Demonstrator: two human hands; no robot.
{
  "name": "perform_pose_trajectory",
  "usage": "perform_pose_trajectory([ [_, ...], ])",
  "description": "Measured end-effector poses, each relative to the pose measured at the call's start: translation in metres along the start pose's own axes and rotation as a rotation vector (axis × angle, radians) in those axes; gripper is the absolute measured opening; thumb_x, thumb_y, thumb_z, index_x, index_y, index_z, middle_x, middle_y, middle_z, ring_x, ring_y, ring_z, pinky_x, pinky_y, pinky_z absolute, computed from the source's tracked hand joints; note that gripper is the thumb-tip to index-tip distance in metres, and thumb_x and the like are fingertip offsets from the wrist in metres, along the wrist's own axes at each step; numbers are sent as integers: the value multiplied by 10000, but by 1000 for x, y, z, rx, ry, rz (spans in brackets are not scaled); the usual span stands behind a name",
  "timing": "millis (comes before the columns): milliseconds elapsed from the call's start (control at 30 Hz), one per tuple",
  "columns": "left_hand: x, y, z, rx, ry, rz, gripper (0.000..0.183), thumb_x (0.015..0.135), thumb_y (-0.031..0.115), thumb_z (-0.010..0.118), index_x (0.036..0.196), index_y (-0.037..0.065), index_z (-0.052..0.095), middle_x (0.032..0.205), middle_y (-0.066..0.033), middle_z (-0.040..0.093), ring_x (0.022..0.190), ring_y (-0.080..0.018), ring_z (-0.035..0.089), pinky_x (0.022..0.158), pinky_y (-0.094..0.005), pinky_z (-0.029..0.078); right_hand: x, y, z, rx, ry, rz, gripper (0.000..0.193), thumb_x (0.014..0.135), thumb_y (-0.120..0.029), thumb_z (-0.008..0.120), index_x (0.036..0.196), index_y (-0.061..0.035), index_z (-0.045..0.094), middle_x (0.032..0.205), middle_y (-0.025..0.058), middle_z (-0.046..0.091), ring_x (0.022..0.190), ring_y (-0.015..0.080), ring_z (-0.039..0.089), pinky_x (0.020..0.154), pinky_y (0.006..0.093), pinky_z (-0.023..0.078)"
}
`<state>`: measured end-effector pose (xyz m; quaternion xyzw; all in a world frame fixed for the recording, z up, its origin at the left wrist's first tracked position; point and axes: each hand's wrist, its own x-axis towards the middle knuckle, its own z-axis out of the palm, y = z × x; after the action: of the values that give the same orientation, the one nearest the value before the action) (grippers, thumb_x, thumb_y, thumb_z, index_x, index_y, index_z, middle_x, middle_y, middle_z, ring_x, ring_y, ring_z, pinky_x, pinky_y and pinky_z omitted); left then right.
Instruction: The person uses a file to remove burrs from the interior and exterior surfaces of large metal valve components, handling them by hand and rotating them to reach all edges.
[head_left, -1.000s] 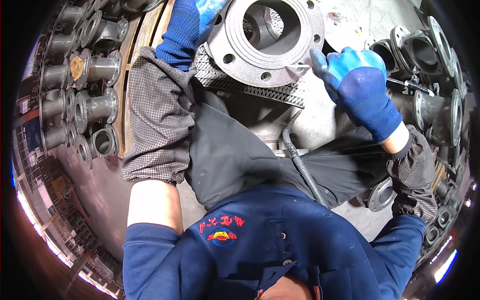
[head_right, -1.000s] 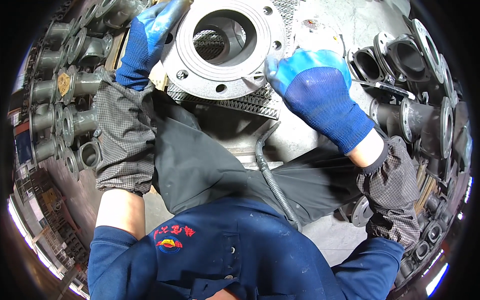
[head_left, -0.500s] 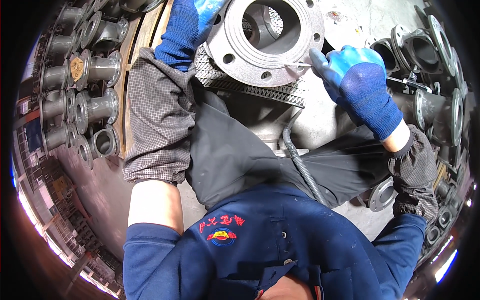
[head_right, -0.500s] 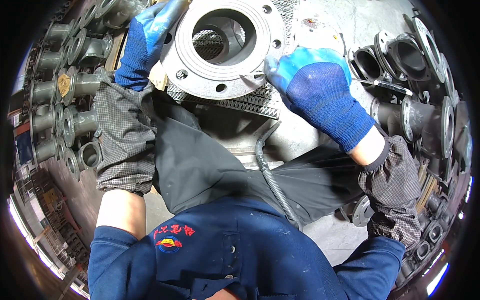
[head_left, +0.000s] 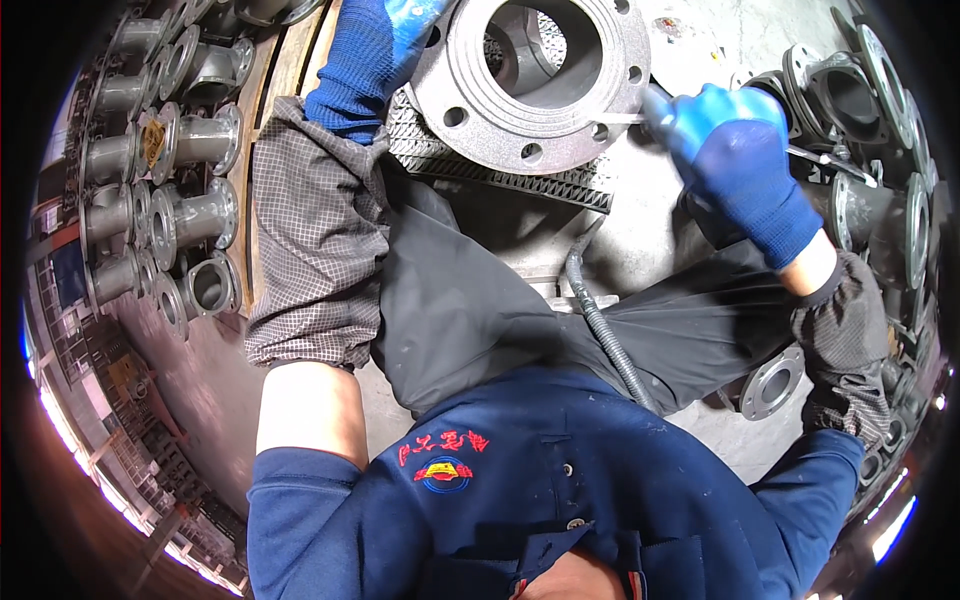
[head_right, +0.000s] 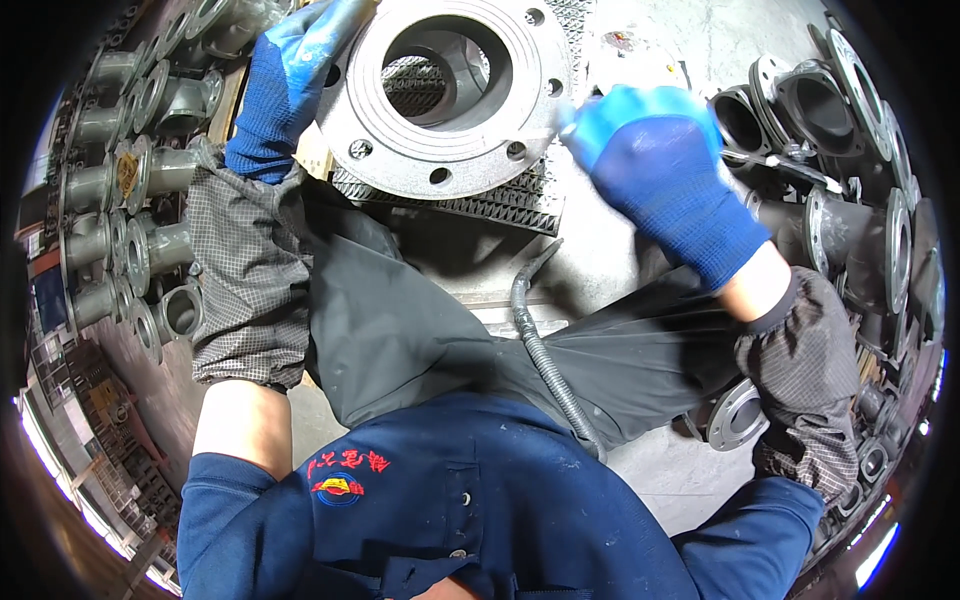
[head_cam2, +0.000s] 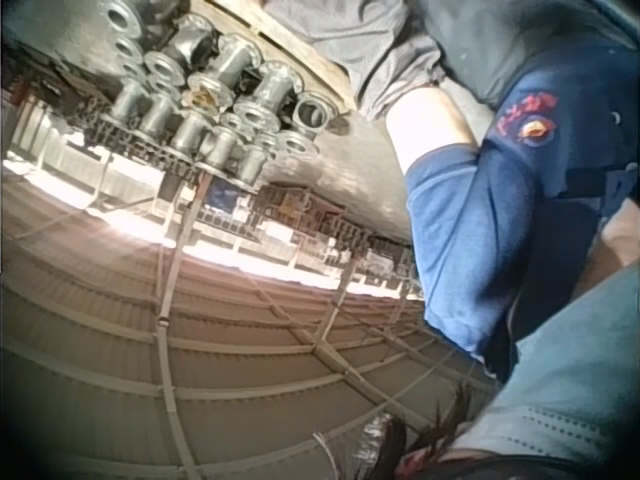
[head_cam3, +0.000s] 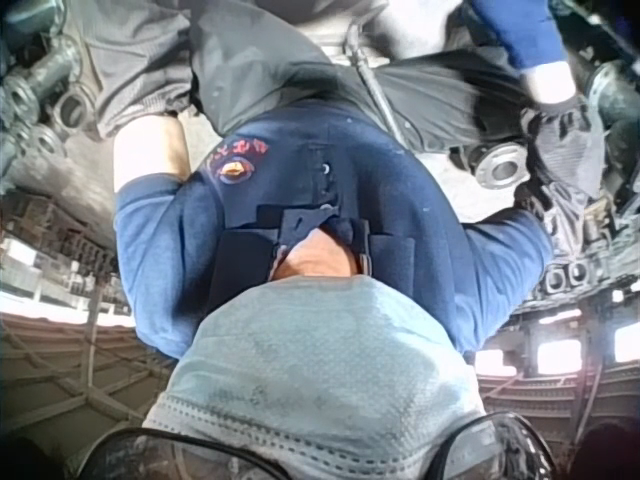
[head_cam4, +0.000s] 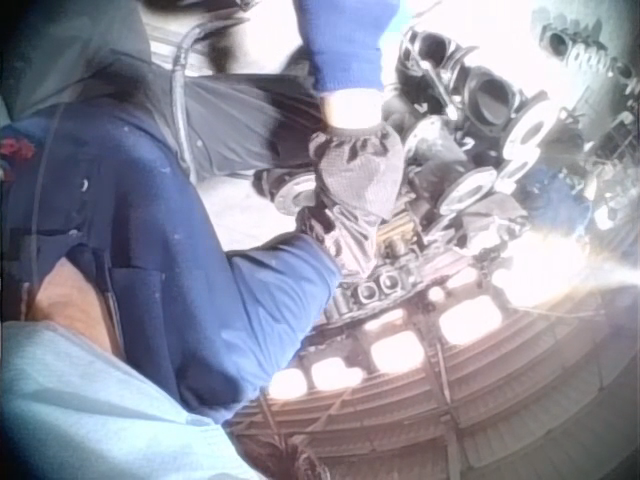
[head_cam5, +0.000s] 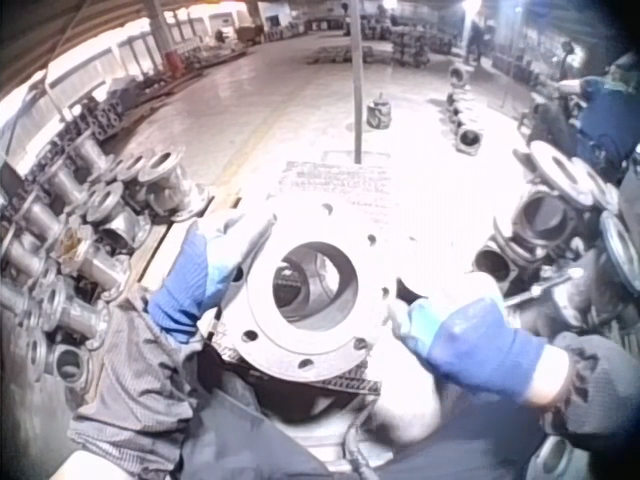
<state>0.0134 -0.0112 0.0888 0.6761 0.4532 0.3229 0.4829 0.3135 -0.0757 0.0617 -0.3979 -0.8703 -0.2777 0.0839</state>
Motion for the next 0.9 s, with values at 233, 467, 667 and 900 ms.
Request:
perform_pose_trajectory([
  [233,56,-15,-18,169,-28,43,416,895,214,614,1252,15,534,948,-94,676,845,-144,612,755,-234,499,-5,45,-14,378,90,549,254,855,-166,640,1109,-163,642,805,13,657,702,150,641,602,263,512],
  [467,91,-43,9,72,97,352,541,880,425,602,1121,-60,599,929,-103,659,797,-143,617,691,-263,497,-9,3,32,1759,256,1433,371,927,-296,553,1131,8,611,924,69,680,635,41,537,525,165,421],
  [667,63,-24,17,-102,106,245,473,882,372,623,1066,-62,603,837,-66,635,694,-113,593,611,-236,484,8,-47,53,1710,63,1688,351,916,-333,565,1053,-12,604,766,-3,599,566,40,480,467,188,369],
  [900,26,17,19,-34,89,-160,225,884,190,624,937,-28,635,805,-5,613,717,-59,542,653,-211,434,-8,-44,64,1621,45,1483,252,939,-246,513,865,-14,577,669,-30,453,614,36,399,518,217,364],
])
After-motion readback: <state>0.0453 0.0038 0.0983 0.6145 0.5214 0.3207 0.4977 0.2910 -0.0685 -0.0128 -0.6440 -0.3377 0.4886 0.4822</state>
